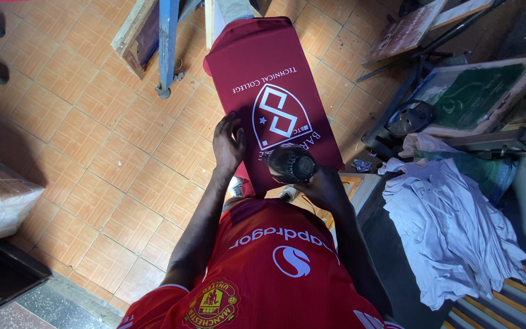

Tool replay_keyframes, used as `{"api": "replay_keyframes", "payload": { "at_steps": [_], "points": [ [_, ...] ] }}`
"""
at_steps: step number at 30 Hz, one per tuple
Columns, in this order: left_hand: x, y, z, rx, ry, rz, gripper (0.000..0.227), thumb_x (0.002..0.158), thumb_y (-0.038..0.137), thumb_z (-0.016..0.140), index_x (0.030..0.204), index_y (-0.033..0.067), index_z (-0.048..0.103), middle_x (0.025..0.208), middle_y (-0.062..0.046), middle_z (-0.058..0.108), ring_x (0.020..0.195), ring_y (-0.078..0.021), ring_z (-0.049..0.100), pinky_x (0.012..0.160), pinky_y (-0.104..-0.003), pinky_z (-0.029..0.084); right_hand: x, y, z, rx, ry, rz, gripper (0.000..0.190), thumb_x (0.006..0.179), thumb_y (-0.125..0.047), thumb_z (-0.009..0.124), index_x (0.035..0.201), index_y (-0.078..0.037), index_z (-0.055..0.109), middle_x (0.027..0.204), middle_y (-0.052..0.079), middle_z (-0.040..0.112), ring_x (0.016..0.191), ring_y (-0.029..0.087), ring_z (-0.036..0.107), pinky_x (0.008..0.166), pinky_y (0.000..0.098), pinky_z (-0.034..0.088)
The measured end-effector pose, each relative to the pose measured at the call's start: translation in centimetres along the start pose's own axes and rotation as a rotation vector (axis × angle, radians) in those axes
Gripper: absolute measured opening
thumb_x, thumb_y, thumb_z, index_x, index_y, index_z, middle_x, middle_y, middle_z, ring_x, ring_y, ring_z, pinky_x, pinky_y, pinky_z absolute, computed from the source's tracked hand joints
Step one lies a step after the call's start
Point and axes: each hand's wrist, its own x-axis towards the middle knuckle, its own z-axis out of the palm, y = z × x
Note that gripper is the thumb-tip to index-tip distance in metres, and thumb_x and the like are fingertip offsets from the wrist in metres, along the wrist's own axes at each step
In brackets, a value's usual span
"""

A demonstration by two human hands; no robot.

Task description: The person uses a heat gun to apply heat to a white logo on a maroon t-shirt laid on a workbench. They repeatedly move the heat gun over the logo area while holding the fabric steady with the other hand.

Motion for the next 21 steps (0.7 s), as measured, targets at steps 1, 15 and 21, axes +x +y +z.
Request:
{"api": "replay_keyframes", "payload": {
  "at_steps": [1,15,21],
  "points": [
    [-0.1,0.1,-0.1,0.002,0.005,-0.004,0.024,0.083,0.013,0.061,0.106,0.007,0.065,0.119,-0.015,0.061,0.116,-0.038,0.054,0.098,-0.046,0.043,0.1,-0.2,0.1,-0.002,-0.004,-0.005,0.026,0.074,-0.026,0.076,0.087,-0.004,0.069,0.082,0.02,0.07,0.092,0.044,0.064,0.077,0.0463,0.053],
    [-1.3,0.7,-1.0,-0.032,-0.061,-0.054,0.031,0.074,0.008,0.066,0.105,0.0059,0.065,0.118,-0.015,0.061,0.116,-0.041,0.053,0.097,-0.049,0.043,1.4,-0.7,-3.1,-0.011,0.017,0.208,0.044,0.071,-0.039,0.079,0.099,-0.006,0.066,0.096,0.02,0.069,0.1,0.039,0.063,0.084,0.0525,0.05],
    [-1.2,0.2,0.0,-0.023,-0.039,-0.104,0.018,0.08,0.016,0.065,0.098,0.0197,0.069,0.099,-0.001,0.067,0.099,-0.0284,0.061,0.087,-0.042,0.048,1.9,2.9,-4.7,-0.026,0.071,0.315,0.044,0.072,-0.045,0.077,0.099,-0.011,0.069,0.093,0.017,0.071,0.098,0.04,0.064,0.083,0.0501,0.051]
  ]
}}
